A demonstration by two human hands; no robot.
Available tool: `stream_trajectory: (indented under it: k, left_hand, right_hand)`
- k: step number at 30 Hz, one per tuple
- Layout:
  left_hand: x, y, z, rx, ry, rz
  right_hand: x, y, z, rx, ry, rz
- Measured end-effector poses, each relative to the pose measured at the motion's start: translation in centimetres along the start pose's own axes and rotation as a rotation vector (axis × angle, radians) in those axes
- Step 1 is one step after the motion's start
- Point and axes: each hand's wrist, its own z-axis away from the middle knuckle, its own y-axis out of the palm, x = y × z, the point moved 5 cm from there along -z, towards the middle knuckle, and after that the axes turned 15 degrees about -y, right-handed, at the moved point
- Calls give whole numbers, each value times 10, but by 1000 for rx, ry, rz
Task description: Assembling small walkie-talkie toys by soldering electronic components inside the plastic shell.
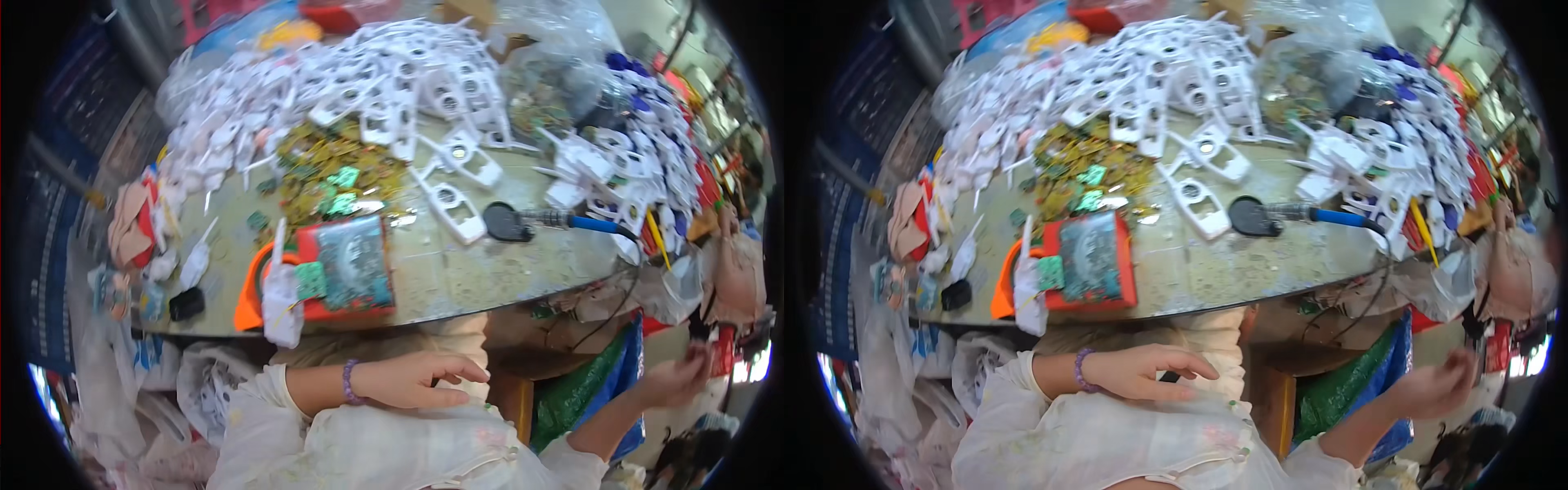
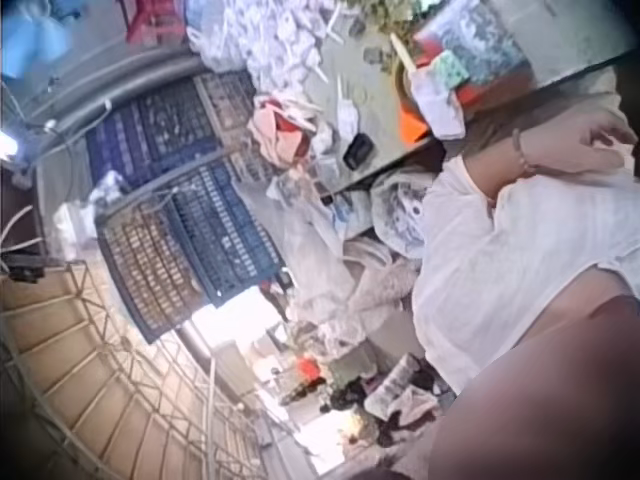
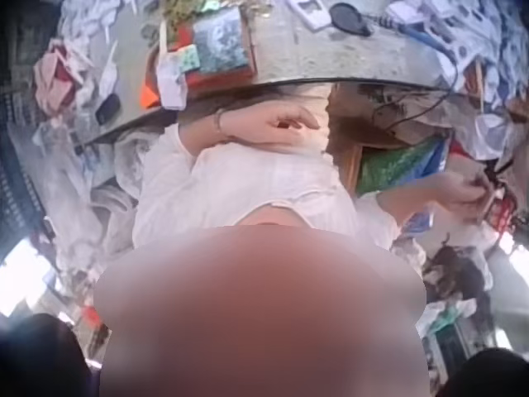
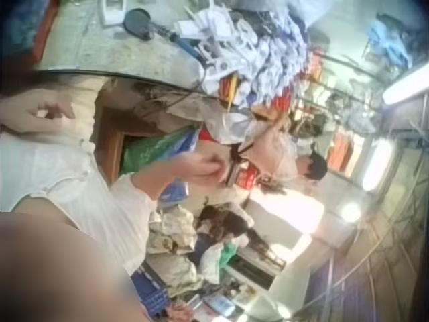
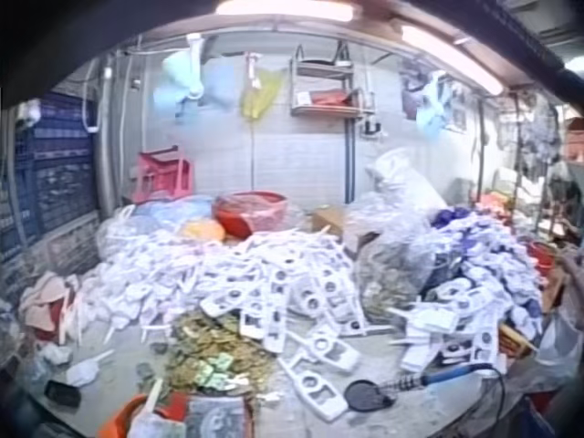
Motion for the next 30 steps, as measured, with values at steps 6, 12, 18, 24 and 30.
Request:
stream_trajectory:
  k: [6,12,18,24,30]
  left_hand:
    - [-23,-28,100,-314,481,-398]
    - [-23,-59,188,-1274,441,-781]
    - [-4,-79,205,-1696,219,-747]
    - [0,-78,193,-1634,223,-778]
    - [8,-76,189,-1673,215,-829]
  right_hand:
    - [238,97,63,380,-546,-969]
    - [331,170,80,578,-524,-1102]
    - [375,208,80,798,-511,-1197]
    - [409,232,73,1115,-590,-1402]
    - [406,220,74,942,-631,-1275]
